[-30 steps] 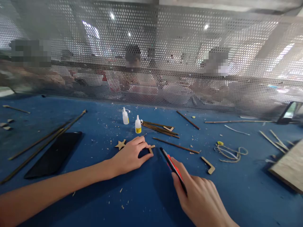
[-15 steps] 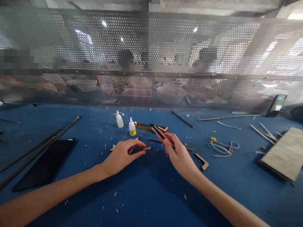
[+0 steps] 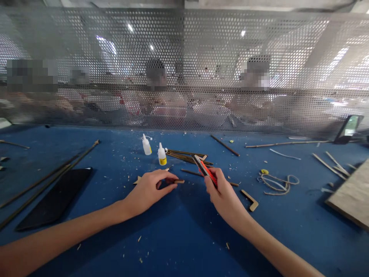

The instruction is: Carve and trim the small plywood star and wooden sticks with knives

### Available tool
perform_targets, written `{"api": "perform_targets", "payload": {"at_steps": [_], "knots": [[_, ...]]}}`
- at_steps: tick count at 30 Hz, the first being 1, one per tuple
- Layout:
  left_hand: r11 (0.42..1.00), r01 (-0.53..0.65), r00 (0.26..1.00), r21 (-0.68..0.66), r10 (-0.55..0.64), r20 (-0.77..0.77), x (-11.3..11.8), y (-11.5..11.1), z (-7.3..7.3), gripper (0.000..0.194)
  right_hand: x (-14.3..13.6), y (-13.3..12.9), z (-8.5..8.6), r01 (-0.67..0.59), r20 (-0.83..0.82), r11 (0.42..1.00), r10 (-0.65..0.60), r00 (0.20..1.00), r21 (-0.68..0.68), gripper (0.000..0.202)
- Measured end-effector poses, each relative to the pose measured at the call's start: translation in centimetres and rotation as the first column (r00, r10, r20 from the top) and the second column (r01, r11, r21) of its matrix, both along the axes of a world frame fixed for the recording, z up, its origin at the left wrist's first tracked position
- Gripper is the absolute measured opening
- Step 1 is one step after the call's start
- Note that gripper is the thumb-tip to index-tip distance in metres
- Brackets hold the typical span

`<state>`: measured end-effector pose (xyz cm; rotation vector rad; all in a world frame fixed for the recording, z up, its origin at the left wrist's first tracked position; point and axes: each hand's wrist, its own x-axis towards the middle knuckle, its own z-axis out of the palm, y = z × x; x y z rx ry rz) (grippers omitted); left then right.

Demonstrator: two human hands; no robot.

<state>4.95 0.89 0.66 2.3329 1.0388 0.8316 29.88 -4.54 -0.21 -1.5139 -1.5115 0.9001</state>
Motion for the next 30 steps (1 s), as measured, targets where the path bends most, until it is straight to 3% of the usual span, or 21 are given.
{"api": "perform_targets", "payload": {"at_steps": [5,12,18,23,26,30], "knots": [[0.999,-0.052,0.998,-0.004,0.052,0.017,0.0,0.1,-0.3,0.015,-0.6,-0.4,0.5,-0.042,0.024,0.998,0.042,0.999,0.037,0.038],[0.999,-0.021,0.997,-0.035,0.023,0.071,0.1,0.1,-0.5,0.019,-0.4,-0.4,1.4,-0.040,-0.061,0.990,0.049,0.997,0.135,0.041],[0.999,-0.018,0.999,-0.047,0.020,0.045,0.3,0.0,0.1,0.014,-0.4,-0.5,2.6,-0.088,-0.229,0.989,0.114,0.967,0.123,0.040],[0.994,0.032,0.997,-0.105,-0.024,0.073,0.2,0.0,0.1,0.016,-0.9,-1.0,2.8,0.002,0.046,0.966,-0.014,0.999,0.258,0.028],[0.989,0.037,0.999,-0.143,-0.033,0.036,0.3,0.0,0.0,0.017,-0.5,-1.1,2.3,-0.031,0.224,0.967,-0.028,0.974,0.253,0.022],[1.000,0.001,0.998,-0.010,-0.002,-0.066,0.4,-0.2,-0.2,0.020,-0.6,-1.5,2.1,-0.145,0.321,0.956,0.058,0.945,0.255,0.029]]}}
